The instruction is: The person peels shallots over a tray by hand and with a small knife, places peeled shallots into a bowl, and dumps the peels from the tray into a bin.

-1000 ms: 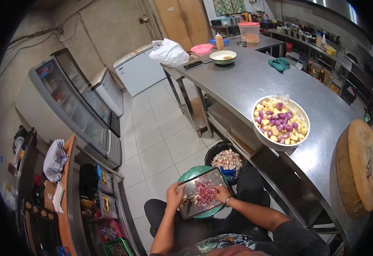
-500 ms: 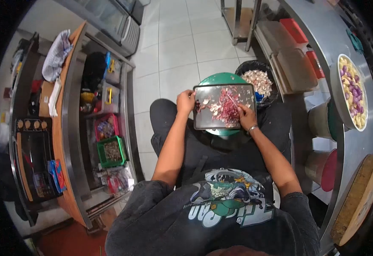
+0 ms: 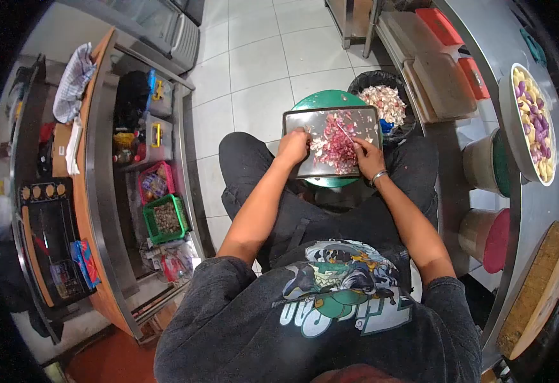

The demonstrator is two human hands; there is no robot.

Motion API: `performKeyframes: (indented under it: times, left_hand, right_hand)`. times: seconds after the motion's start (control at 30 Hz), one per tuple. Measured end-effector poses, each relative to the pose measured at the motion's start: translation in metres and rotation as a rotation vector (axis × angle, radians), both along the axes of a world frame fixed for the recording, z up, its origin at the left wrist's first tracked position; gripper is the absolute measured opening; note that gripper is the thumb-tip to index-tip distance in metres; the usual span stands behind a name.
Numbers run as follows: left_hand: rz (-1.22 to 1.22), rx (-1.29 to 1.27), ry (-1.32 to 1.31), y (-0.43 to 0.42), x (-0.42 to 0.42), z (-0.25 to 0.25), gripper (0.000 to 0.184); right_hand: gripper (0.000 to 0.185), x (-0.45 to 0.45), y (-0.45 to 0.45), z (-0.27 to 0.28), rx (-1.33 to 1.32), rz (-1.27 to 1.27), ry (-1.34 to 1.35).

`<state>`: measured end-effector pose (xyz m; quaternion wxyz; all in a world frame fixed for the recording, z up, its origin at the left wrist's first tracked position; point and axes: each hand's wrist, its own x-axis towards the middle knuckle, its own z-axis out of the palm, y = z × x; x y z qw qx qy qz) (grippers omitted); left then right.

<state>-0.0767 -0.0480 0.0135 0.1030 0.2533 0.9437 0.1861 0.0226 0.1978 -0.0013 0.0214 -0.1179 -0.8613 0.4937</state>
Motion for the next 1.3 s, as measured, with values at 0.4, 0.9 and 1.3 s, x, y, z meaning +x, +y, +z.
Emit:
performKeyframes:
  times: [0.4,0.9,1.3]
  left_hand:
    - [0.537,1.152,-0.848,0.047,0.053,0.010,0.019]
    - [0.659,1.523,-1.125,0.069,0.072,-0.015,0.010]
    - [0.673,1.516,-1.147,0.068,0.074,-0.025,0.009]
  right_hand:
    - [0.030,0.006,-0.008,0.024,-0.246,0.113,0.134]
    - [0.028,0.007,-0.009,0.025,-0.250,0.242,0.172]
    - [0.025,0.005,-0.001,0.027,-0.231,0.233,-0.023]
